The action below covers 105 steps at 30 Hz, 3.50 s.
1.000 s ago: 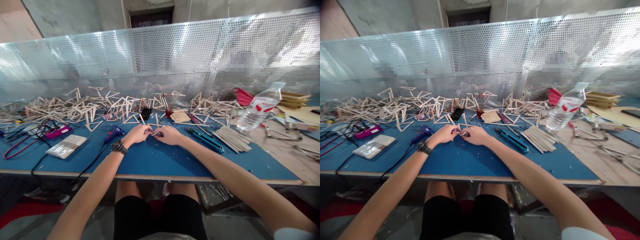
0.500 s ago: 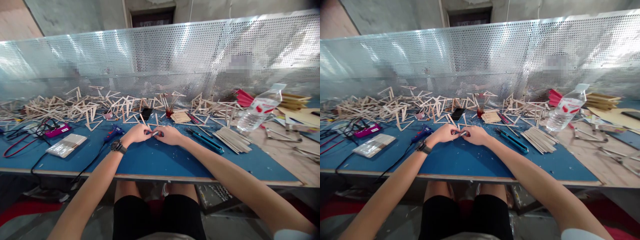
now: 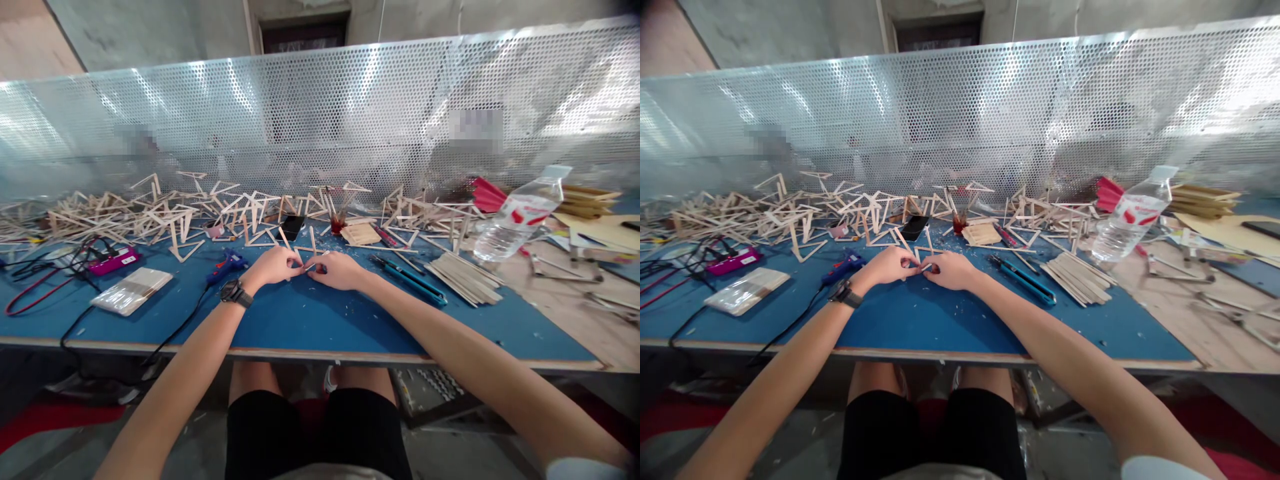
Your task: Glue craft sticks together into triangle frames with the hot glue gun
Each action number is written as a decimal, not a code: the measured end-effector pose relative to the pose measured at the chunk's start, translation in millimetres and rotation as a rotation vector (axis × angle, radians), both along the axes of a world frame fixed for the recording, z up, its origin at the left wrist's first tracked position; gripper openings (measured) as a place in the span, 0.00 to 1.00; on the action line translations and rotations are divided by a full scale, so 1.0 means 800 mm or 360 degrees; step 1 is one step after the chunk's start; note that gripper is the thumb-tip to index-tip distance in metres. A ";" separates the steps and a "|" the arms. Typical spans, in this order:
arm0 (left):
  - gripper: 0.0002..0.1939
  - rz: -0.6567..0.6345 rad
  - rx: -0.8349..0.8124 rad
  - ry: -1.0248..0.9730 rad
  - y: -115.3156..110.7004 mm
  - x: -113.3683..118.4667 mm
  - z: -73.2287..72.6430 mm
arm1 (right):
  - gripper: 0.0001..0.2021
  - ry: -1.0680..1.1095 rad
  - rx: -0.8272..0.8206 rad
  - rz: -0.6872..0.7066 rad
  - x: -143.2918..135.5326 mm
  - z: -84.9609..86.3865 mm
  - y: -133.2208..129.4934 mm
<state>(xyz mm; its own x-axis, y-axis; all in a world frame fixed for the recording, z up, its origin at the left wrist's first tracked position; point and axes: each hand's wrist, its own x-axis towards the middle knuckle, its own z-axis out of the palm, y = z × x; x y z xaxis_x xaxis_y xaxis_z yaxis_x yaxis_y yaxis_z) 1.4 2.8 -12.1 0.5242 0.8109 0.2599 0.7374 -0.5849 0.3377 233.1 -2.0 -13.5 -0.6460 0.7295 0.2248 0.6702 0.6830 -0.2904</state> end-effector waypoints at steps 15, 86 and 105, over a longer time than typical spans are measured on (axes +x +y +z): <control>0.15 -0.0006 -0.0010 -0.0016 -0.004 0.003 0.001 | 0.14 -0.0087 0.0020 -0.0047 0.000 0.005 -0.004; 0.14 0.0022 -0.0095 -0.0009 -0.012 0.007 0.006 | 0.14 -0.0113 0.0041 -0.0091 -0.001 0.003 -0.003; 0.13 0.0016 -0.0052 -0.0009 -0.010 0.007 0.003 | 0.13 -0.0144 0.0044 -0.0079 0.000 0.006 -0.004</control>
<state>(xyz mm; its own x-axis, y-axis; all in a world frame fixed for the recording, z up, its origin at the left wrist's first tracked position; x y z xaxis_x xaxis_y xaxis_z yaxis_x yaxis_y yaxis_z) 6.7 -5.0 -9.8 0.5148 0.8242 0.2360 0.7410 -0.5662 0.3610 232.9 -5.1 -9.0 -0.6277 0.7554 0.1879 0.7260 0.6552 -0.2088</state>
